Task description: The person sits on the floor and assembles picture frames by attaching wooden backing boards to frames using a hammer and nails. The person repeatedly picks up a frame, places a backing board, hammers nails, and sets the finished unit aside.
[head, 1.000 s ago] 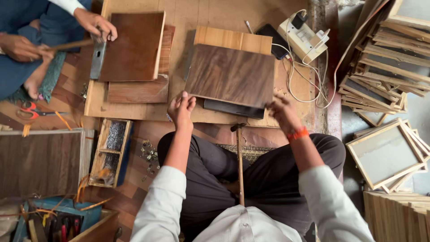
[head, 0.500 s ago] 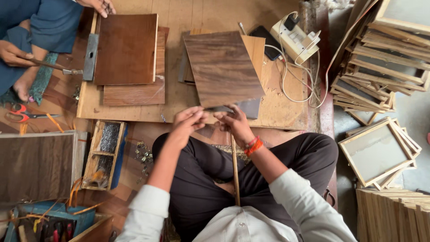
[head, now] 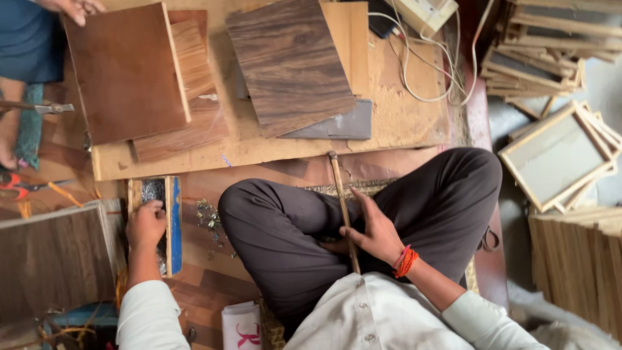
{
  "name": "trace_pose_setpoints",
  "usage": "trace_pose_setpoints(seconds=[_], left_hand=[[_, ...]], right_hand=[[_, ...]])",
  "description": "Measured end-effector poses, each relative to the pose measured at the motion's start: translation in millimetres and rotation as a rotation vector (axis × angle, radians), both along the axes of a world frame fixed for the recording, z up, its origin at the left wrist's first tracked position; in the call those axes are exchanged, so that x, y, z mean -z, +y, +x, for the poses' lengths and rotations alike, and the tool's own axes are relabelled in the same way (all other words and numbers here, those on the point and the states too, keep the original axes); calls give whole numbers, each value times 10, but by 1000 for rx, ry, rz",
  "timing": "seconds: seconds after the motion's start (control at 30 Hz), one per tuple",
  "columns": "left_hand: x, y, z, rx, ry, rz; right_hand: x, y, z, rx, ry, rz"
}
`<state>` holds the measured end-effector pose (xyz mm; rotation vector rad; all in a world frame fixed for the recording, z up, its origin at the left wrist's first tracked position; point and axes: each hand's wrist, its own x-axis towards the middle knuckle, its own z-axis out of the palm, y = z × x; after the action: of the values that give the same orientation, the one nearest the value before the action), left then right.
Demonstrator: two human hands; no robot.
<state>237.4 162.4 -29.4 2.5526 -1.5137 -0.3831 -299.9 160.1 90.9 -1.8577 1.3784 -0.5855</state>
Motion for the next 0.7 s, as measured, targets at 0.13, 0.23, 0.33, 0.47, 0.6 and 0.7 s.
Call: trace_pose_setpoints(seconds=[0.13, 0.23, 0.33, 0.47, 0.6, 0.7], left_hand=[[58, -51, 7, 8, -10, 136], [71, -65, 26, 106, -29, 166], [99, -48, 49, 100, -12, 53], [125, -57, 50, 53, 100, 101], [81, -57, 41, 81, 179, -92], [36, 2, 28, 33, 165, -150]], right_hand=[[87, 179, 41, -16, -10, 369], [177, 251, 26, 29, -159, 409], [228, 265, -24, 63, -256, 405], [220, 250, -73, 85, -275, 392], [190, 255, -97, 113, -263, 387], [183, 277, -129, 165, -322, 414]])
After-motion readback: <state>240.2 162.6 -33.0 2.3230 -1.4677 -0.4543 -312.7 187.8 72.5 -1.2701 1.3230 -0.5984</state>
